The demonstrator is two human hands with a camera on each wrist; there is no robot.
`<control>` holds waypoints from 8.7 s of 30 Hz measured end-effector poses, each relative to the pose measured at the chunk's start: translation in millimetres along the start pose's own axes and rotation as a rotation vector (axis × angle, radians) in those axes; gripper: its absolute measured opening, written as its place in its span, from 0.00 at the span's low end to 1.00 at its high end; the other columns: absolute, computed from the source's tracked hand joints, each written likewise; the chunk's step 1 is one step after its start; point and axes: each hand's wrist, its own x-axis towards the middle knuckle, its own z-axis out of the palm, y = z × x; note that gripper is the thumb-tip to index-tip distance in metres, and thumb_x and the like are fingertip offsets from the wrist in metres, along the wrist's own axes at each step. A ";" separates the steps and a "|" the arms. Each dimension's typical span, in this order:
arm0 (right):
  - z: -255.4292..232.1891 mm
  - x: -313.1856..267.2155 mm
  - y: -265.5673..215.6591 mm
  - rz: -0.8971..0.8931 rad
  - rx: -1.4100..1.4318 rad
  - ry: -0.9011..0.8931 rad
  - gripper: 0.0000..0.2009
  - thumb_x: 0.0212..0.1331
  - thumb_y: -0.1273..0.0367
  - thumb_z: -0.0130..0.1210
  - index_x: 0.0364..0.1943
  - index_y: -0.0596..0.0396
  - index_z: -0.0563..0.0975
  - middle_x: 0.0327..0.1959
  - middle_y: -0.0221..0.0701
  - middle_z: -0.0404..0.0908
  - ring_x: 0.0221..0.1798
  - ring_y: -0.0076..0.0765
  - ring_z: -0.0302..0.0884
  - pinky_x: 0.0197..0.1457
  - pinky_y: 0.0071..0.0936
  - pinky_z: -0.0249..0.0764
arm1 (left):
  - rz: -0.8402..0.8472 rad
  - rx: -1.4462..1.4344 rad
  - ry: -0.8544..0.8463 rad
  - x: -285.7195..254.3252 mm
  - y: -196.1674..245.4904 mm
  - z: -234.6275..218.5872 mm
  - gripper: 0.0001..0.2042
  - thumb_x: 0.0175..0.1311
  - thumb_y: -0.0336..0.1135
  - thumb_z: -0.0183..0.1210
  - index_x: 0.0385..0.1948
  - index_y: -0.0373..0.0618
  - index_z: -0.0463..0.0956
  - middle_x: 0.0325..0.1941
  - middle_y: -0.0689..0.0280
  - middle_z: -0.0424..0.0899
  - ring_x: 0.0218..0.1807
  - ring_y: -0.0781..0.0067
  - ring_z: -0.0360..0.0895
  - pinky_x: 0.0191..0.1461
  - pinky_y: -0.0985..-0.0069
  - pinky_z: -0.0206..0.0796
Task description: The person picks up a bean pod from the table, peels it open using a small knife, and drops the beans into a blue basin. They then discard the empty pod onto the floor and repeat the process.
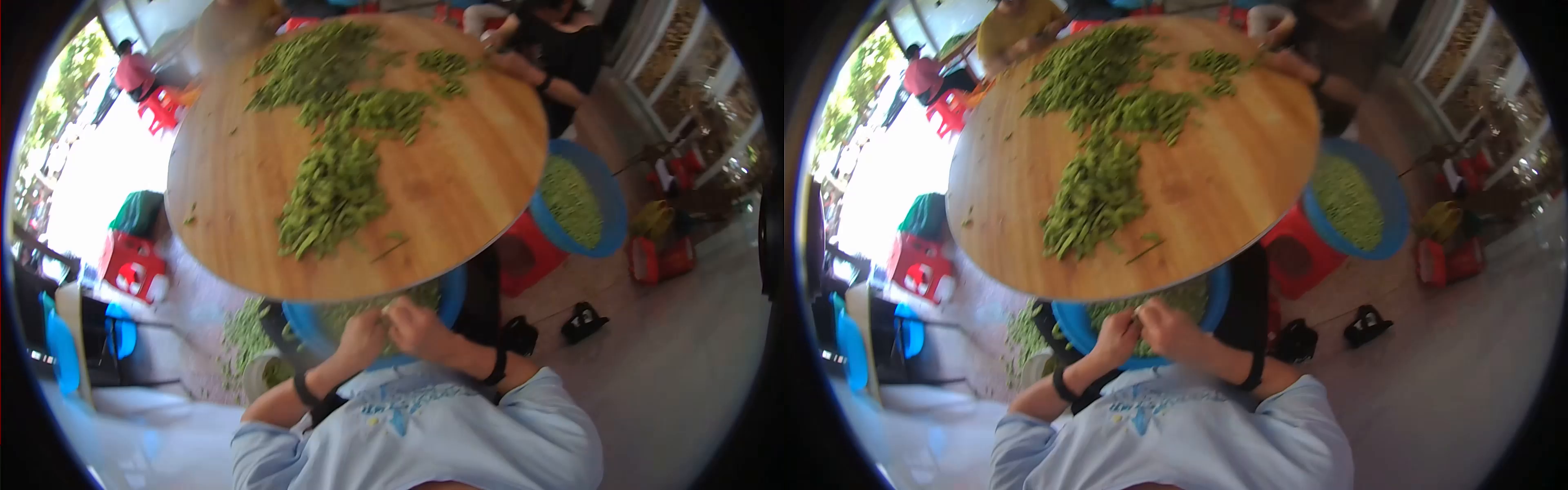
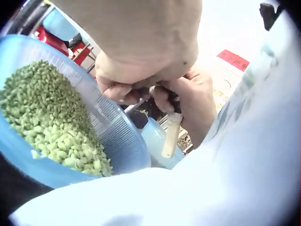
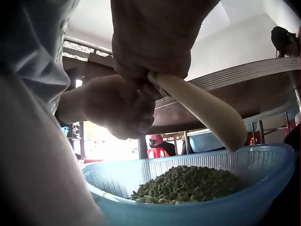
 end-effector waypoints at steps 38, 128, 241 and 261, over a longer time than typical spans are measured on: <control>-55.6 12.2 6.8 0.747 1.067 0.119 0.19 0.68 0.73 0.40 0.62 0.61 0.64 0.24 0.27 0.71 0.21 0.16 0.64 0.21 0.16 0.62 | 0.480 0.479 0.006 132.9 63.2 -54.3 0.07 0.57 0.27 0.55 0.35 0.36 0.70 0.32 0.58 0.74 0.34 0.57 0.75 0.37 0.64 0.68; -35.4 7.1 15.4 0.541 0.739 -0.029 0.13 0.62 0.74 0.50 0.49 0.64 0.72 0.23 0.27 0.73 0.23 0.17 0.67 0.27 0.17 0.64 | 0.380 0.130 -0.015 92.0 61.8 -70.4 0.07 0.52 0.27 0.57 0.33 0.37 0.76 0.29 0.57 0.74 0.32 0.52 0.74 0.35 0.66 0.66; -25.6 33.4 -10.0 0.845 1.462 -0.009 0.17 0.69 0.68 0.40 0.59 0.58 0.65 0.27 0.33 0.72 0.19 0.20 0.64 0.17 0.17 0.62 | -0.053 -0.777 -0.024 40.6 52.8 -110.9 0.08 0.59 0.24 0.58 0.39 0.38 0.74 0.25 0.64 0.80 0.24 0.79 0.76 0.24 0.84 0.64; -26.8 32.5 -15.3 0.754 1.525 -0.037 0.20 0.71 0.68 0.39 0.64 0.56 0.62 0.27 0.28 0.70 0.19 0.16 0.62 0.17 0.14 0.60 | -0.104 -0.642 -0.031 24.9 58.7 -66.4 0.05 0.59 0.25 0.59 0.36 0.37 0.78 0.22 0.72 0.75 0.23 0.86 0.69 0.26 0.86 0.60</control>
